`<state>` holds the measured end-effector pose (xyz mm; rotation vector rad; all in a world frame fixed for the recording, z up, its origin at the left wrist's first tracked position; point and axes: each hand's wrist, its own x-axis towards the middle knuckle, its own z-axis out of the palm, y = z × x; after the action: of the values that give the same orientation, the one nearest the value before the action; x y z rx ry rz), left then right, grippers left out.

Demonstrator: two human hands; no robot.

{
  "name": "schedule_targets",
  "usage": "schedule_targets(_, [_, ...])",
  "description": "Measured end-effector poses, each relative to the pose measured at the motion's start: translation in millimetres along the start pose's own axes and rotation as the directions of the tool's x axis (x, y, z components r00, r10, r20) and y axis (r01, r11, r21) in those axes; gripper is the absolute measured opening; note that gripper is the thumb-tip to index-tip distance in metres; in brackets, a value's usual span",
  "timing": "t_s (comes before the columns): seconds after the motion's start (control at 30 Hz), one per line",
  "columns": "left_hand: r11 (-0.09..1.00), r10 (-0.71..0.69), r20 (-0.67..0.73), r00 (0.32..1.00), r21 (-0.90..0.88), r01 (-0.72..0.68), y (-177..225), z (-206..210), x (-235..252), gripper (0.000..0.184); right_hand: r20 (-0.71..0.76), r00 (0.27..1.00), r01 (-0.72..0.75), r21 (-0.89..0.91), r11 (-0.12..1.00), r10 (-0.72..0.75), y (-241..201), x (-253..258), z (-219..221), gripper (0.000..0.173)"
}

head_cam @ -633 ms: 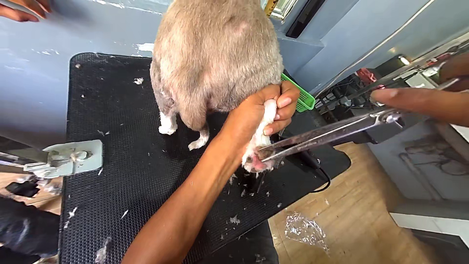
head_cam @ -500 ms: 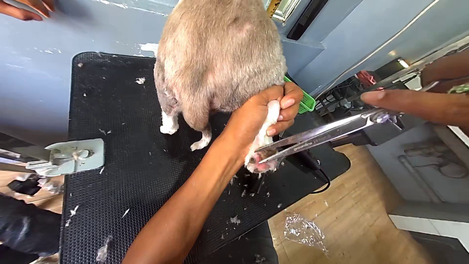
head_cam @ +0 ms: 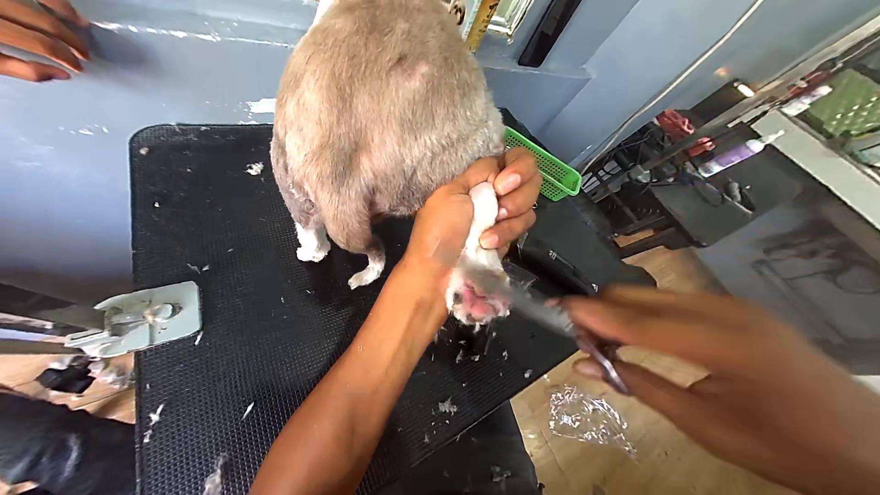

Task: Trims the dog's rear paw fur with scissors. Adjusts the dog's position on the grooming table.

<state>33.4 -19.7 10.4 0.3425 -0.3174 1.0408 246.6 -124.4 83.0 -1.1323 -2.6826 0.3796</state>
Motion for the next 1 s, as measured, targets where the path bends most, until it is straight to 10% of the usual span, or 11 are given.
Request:
schedule_targets(0.13, [1.000,0.001,0.042,0.999,0.002,-0.001,1.4,-2.9,0.6,0.030,0.242,0.962,0.105,0.098,0.990,-0.126,1.9,-29.7,18.9,0.034])
schedule_targets(0.33, [1.000,-0.002,0.036,0.999,-0.001,0.002,1.5,-1.8,-0.8,0.024,-0.188,0.978,-0.090,0.005,0.996,0.089,-3.4,-23.8,26.0,0.040])
schedule_targets(0.57, [0.971,-0.008,0.095,0.995,0.237,-0.014,10.8,-15.9,0.9,0.015,0.069,0.989,0.118,0.135,0.984,-0.128,31.2,-74.7,73.9,0.035])
schedule_targets(0.67, [0.730,0.022,-0.020,1.000,0.683,-0.003,25.8,-25.6,-6.9,0.018,-0.057,0.996,0.080,0.294,0.953,-0.066,53.5,-102.3,95.5,0.029])
schedule_targets(0.83, [-0.031,0.292,-0.244,0.925,0.964,0.264,46.5,-29.5,-28.1,0.027,-0.079,0.991,-0.027,0.686,0.727,0.111,71.9,-143.2,116.6,0.013])
schedule_targets(1.0, [-0.066,0.676,-0.096,0.731,0.980,0.190,35.2,-23.0,-40.5,0.027,-0.062,0.963,-0.070,0.883,0.464,0.264,57.2,-140.1,144.5,0.011])
